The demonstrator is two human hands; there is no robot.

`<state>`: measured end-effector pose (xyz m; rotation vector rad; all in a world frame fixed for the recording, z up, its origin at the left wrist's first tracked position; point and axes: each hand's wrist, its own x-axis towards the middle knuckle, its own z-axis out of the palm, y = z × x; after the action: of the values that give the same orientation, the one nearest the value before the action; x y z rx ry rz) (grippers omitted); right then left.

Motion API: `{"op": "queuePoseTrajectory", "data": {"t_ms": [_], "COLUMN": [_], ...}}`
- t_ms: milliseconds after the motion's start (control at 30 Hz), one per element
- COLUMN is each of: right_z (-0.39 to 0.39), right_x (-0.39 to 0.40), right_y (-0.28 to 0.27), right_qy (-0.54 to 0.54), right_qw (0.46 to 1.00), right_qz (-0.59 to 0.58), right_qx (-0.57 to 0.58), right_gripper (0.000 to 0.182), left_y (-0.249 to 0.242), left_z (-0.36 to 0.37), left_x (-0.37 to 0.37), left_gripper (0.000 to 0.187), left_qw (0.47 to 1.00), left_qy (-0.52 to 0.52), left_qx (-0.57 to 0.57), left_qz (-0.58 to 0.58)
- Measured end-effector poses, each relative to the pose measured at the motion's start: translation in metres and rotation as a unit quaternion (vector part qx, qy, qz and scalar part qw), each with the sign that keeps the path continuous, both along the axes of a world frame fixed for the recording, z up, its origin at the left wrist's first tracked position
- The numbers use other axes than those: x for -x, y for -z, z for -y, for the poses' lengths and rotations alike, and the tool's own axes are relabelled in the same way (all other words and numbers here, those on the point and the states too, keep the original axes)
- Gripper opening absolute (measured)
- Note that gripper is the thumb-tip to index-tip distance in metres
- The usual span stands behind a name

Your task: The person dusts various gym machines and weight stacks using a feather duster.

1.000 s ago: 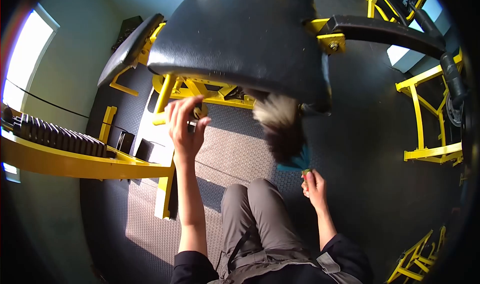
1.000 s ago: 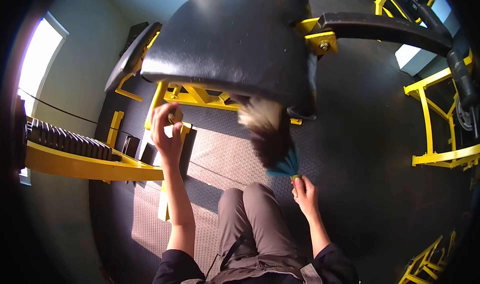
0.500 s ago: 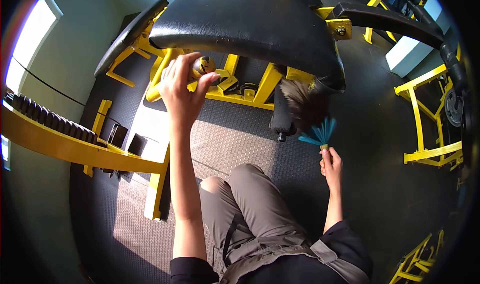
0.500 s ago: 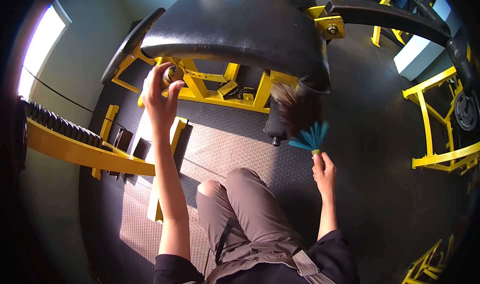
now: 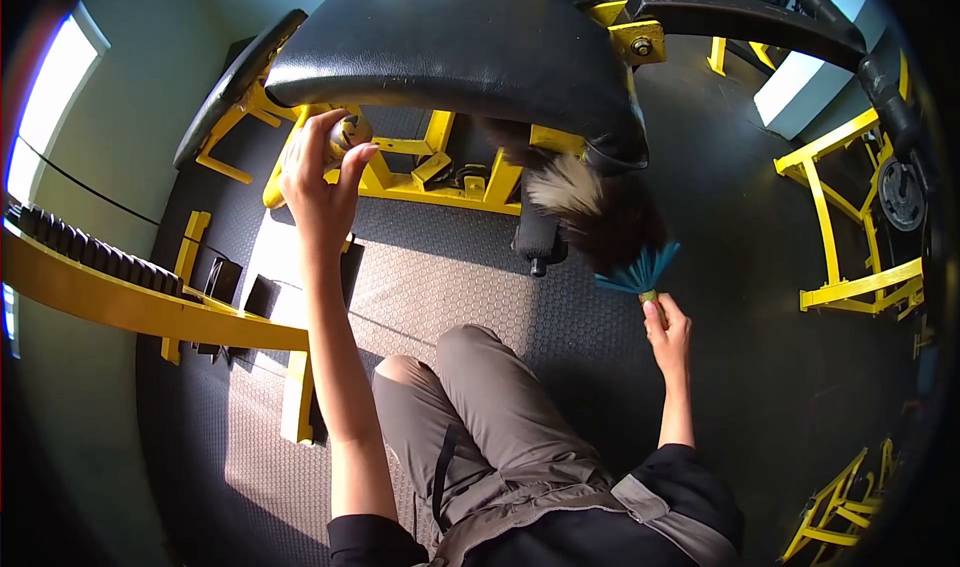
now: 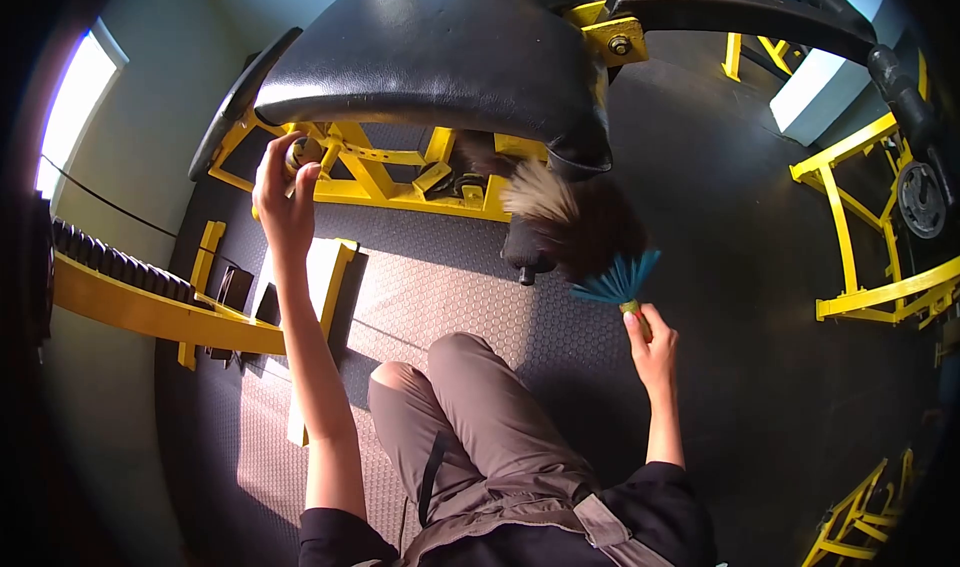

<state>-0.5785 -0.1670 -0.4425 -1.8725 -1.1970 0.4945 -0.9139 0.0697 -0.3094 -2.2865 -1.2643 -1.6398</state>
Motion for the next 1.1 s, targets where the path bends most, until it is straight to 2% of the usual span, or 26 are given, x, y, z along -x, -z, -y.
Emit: {"op": "queuePoseTrajectory", "data": {"t_ms": [200, 233, 400, 467, 533, 633, 667, 733, 800, 900, 933, 1000, 1033, 1100], "right_z": [-0.006, -0.015, -0.052, -0.066, -0.076, -0.083, -0.081, -0.078, -0.081, -0.097, -0.101, -0.103, -0.1, -0.088], "right_x": [-0.013, -0.015, -0.043, -0.048, -0.056, -0.072, -0.077, -0.077, -0.085, -0.098, -0.098, -0.095, -0.096, -0.094], "right_y": [0.019, 0.011, 0.013, 0.024, 0.034, 0.055, 0.059, 0.051, 0.028, 0.021, 0.021, 0.022, 0.032, 0.038], "right_qy": [-0.01, -0.005, -0.003, -0.031, -0.032, -0.057, -0.058, -0.094, -0.083, -0.078, -0.077, -0.087, -0.102, -0.126], "right_qw": [1.0, 0.999, 0.997, 0.99, 0.99, 0.985, 0.984, 0.981, 0.98, 0.979, 0.979, 0.964, 0.956, 0.961], "right_qz": [-0.017, 0.01, 0.066, 0.112, 0.117, 0.16, 0.162, 0.146, 0.167, 0.186, 0.188, 0.223, 0.243, 0.217], "right_qx": [-0.014, -0.041, -0.029, -0.086, -0.072, 0.036, 0.041, 0.08, 0.075, -0.003, 0.0, 0.113, 0.125, 0.114], "right_gripper": [0.025, 0.025, 0.025, 0.026, 0.025, 0.026, 0.026, 0.027, 0.025, 0.025, 0.025, 0.028, 0.03, 0.028], "left_y": [0.003, 0.002, 0.004, 0.008, 0.009, 0.011, 0.013, 0.014, 0.016, 0.019, 0.024, 0.038, 0.044, 0.051], "left_z": [0.0, 0.001, 0.004, 0.0, -0.003, -0.005, -0.006, -0.005, -0.007, -0.007, -0.007, -0.005, 0.001, 0.01], "left_x": [-0.002, -0.003, -0.006, -0.003, -0.002, 0.0, 0.0, -0.002, -0.002, -0.007, -0.008, -0.024, -0.032, -0.039], "left_gripper": [0.037, 0.036, 0.038, 0.039, 0.039, 0.04, 0.04, 0.04, 0.04, 0.038, 0.036, 0.042, 0.051, 0.053], "left_qw": [1.0, 0.999, 0.998, 0.999, 0.999, 0.999, 0.999, 0.999, 0.998, 0.996, 0.995, 0.981, 0.974, 0.968], "left_qy": [0.004, 0.005, 0.0, -0.013, -0.015, -0.013, -0.016, -0.023, -0.038, -0.047, -0.055, -0.098, -0.135, -0.155], "left_qx": [0.001, 0.01, 0.03, 0.002, -0.007, -0.018, -0.02, -0.017, -0.036, -0.061, -0.074, -0.143, -0.172, -0.183], "left_qz": [0.026, 0.035, 0.061, 0.04, 0.036, 0.03, 0.029, 0.031, 0.03, 0.052, 0.037, 0.088, 0.062, 0.072]}}
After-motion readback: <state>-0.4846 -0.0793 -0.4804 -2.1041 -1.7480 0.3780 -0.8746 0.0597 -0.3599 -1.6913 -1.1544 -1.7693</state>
